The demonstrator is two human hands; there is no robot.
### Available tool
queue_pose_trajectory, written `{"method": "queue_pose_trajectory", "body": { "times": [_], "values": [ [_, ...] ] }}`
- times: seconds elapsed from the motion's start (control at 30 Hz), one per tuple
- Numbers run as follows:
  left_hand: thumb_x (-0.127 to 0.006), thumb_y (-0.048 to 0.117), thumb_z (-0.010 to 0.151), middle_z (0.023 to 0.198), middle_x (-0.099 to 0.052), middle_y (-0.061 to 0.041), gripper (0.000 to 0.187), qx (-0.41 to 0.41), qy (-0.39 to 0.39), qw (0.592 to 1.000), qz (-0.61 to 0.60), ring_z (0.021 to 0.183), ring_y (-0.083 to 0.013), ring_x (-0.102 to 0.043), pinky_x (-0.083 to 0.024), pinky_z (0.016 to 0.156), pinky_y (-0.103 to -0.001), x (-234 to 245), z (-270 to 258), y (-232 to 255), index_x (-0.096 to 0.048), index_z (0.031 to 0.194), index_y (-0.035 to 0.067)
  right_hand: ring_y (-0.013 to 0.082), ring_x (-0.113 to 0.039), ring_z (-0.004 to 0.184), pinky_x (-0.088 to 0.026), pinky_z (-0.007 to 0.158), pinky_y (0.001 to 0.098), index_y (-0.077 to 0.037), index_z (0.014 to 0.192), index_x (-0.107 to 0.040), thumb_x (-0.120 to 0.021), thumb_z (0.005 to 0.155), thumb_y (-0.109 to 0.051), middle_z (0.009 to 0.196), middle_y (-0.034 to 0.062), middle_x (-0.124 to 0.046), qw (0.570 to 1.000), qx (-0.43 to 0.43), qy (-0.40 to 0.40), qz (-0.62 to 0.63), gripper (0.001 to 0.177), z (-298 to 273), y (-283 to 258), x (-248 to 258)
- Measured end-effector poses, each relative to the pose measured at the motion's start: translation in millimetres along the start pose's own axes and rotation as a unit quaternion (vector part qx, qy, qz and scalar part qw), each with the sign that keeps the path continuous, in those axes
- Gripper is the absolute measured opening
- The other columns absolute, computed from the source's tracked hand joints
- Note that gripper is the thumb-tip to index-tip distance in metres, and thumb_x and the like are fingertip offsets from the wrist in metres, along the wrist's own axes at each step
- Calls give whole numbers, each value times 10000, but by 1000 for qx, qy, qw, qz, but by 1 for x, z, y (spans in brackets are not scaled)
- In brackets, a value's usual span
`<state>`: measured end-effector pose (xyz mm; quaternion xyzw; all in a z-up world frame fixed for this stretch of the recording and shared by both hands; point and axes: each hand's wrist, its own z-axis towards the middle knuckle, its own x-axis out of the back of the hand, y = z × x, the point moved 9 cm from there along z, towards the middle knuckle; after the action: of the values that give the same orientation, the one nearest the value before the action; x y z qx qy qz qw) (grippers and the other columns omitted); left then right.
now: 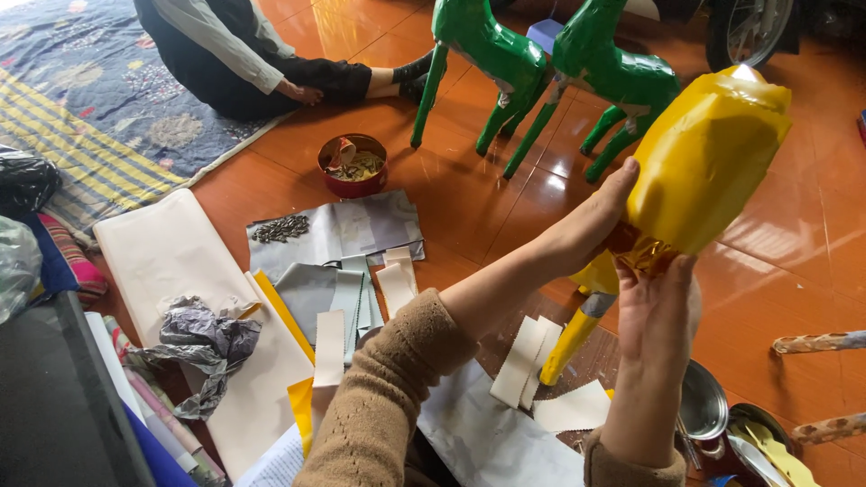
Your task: Decorating a sculpture by cutting and applying yellow adhesive strips to its frame
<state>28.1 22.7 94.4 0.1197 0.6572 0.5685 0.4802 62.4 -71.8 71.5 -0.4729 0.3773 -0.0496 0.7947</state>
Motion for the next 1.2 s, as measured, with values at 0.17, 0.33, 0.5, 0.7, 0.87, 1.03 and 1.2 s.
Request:
{"method": "queue_pose_trajectory", "body": {
  "times": [0.17,0.33,0.5,0.7,0.87,1.03,1.2],
  "values": [
    [-409,710,862,1250,-413,-365,1007,31,5,999,-19,895,-372,-601,-539,686,-543,-2,0,-15,-159,1551,21,169,-543,1161,-448,1161,409,-61,1198,-540,-588,949,-422,1125,50,-508,999,6,-36,-10,441,-5,-1,-9],
    [-366,716,831,1398,-327,-404,1022,40,0,999,-9,1155,-501,-475,-422,833,-715,-9,-11,-9,-170,1533,0,154,-558,1130,-481,1127,374,-67,1175,-535,-626,918,-433,1113,34,-522,999,-30,-34,20,456,-6,5,-4],
    [-399,685,852,1429,-315,-379,960,37,19,999,13,1148,-499,-504,-497,714,-664,0,-6,-9,-212,1524,25,186,-580,1122,-497,1120,408,-38,1155,-561,-630,928,-357,1108,70,-551,997,-43,-45,49,397,-3,7,-1],
    [-358,689,869,1480,-310,-358,921,53,37,998,11,1224,-449,-465,-465,866,-634,-9,-19,5,-283,1513,35,167,-579,1141,-478,1114,362,-73,1217,-556,-599,943,-351,1150,49,-564,995,-60,-70,49,393,10,19,16],
    [-361,698,871,1412,-377,-351,927,48,20,999,12,1163,-424,-495,-473,884,-556,-7,-21,13,-353,1459,-19,166,-570,1167,-463,1129,366,-74,1212,-548,-594,946,-341,1177,49,-561,994,-66,-72,54,380,10,19,20],
    [-401,734,921,1142,-546,-349,909,21,23,999,-19,890,-390,-643,-576,667,-453,13,19,-17,-450,1382,-48,163,-561,1175,-453,1129,363,-104,1213,-535,-619,916,-372,1184,32,-556,992,-86,-76,61,408,15,29,33],
    [-394,741,907,1288,-483,-382,916,30,18,999,-27,1007,-447,-613,-579,720,-493,9,10,-16,-478,1342,-61,242,-539,1251,-413,1145,414,-160,1183,-555,-672,832,-463,1271,81,-550,986,-124,-85,73,478,33,55,66]
  ]
}}
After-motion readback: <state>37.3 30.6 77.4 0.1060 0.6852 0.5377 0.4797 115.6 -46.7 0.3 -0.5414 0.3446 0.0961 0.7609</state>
